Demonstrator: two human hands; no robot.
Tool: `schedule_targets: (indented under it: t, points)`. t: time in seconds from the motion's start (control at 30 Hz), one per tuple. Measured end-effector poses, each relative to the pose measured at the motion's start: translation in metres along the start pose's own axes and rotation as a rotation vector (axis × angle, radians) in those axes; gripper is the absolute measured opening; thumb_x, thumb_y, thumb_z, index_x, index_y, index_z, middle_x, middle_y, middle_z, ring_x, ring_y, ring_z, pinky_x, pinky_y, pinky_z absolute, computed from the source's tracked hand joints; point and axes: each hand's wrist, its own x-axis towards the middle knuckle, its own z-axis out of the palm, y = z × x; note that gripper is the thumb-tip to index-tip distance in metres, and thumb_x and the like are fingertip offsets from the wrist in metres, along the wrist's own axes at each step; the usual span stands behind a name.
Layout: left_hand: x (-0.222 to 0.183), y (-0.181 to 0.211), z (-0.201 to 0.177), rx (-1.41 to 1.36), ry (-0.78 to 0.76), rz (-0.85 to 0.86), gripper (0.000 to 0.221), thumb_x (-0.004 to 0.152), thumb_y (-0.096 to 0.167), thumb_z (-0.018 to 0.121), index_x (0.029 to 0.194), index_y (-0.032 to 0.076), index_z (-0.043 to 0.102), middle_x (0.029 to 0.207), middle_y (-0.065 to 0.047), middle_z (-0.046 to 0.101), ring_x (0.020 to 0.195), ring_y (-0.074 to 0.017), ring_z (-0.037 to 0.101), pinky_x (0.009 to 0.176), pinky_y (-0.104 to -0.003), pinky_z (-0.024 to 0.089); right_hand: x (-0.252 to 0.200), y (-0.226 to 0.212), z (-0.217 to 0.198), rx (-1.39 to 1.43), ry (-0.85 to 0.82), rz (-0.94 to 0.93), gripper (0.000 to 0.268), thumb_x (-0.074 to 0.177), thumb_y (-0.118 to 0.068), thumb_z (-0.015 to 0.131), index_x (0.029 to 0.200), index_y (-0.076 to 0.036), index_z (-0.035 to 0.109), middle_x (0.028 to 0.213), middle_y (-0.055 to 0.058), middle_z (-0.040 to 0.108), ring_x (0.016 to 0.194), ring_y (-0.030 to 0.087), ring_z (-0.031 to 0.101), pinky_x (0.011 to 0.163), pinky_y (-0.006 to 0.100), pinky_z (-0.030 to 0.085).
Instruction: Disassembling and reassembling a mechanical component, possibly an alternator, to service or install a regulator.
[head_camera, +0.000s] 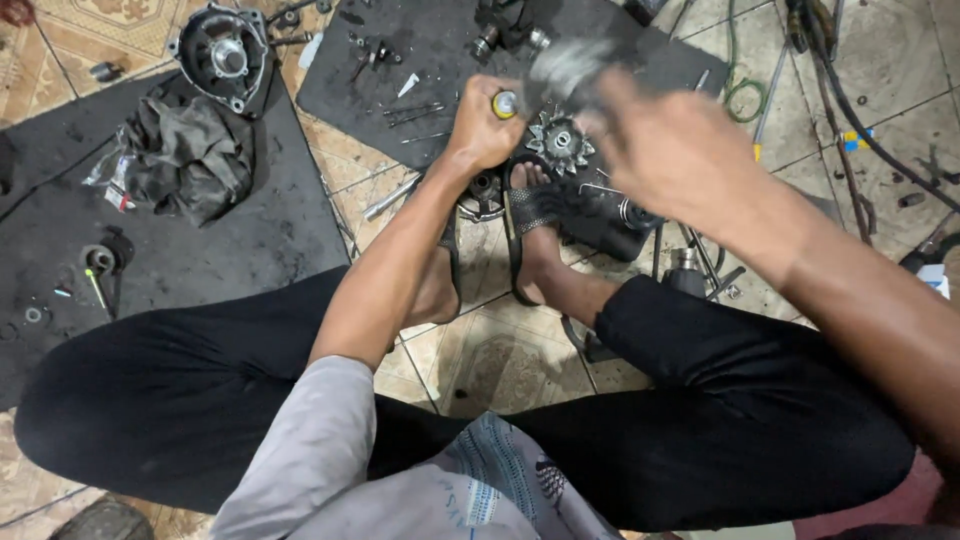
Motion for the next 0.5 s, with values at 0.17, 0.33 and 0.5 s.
schedule_targets:
  t: [0.17, 0.33, 0.5]
  points:
    - [0.008, 0.039, -0.012, -0.056, -0.046, 0.064, 0.038, 0.095, 0.024, 0.070, 0.068, -0.003, 0.069, 0.059, -0.004, 0.062, 0.046, -0.0127, 0.046, 0.043, -0.030, 0.035, -0.004, 0.006, -0.001, 0.019, 0.111, -0.024, 0.032, 0.119, -0.016, 0.050, 0.126, 0.015, 0.056, 0.050, 0.000, 0.039, 0.030, 0.016, 0.032, 0.023, 0.029, 0.025]
    - [0.014, 0.039, -0.009, -0.071, -0.104, 0.036, 0.037, 0.095, 0.022, 0.070, 0.064, 0.000, 0.068, 0.056, -0.004, 0.060, 0.044, -0.0137, 0.042, 0.045, -0.031, 0.033, -0.005, 0.015, -0.001, 0.094, 0.365, -0.216, 0.026, 0.120, -0.005, 0.056, 0.116, 0.020, 0.061, 0.070, 0.016, 0.061, 0.046, 0.025, 0.052, 0.042, 0.036, 0.040]
    - [0.011, 0.029, -0.010, -0.082, -0.150, 0.037, 0.035, 0.093, 0.019, 0.072, 0.064, 0.002, 0.064, 0.056, -0.002, 0.058, 0.044, -0.0121, 0.041, 0.042, -0.030, 0.031, 0.006, 0.003, 0.009, 0.003, 0.129, -0.050, 0.019, 0.114, -0.006, 0.056, 0.121, 0.012, 0.055, 0.064, 0.018, 0.061, 0.043, 0.033, 0.056, 0.044, 0.044, 0.048]
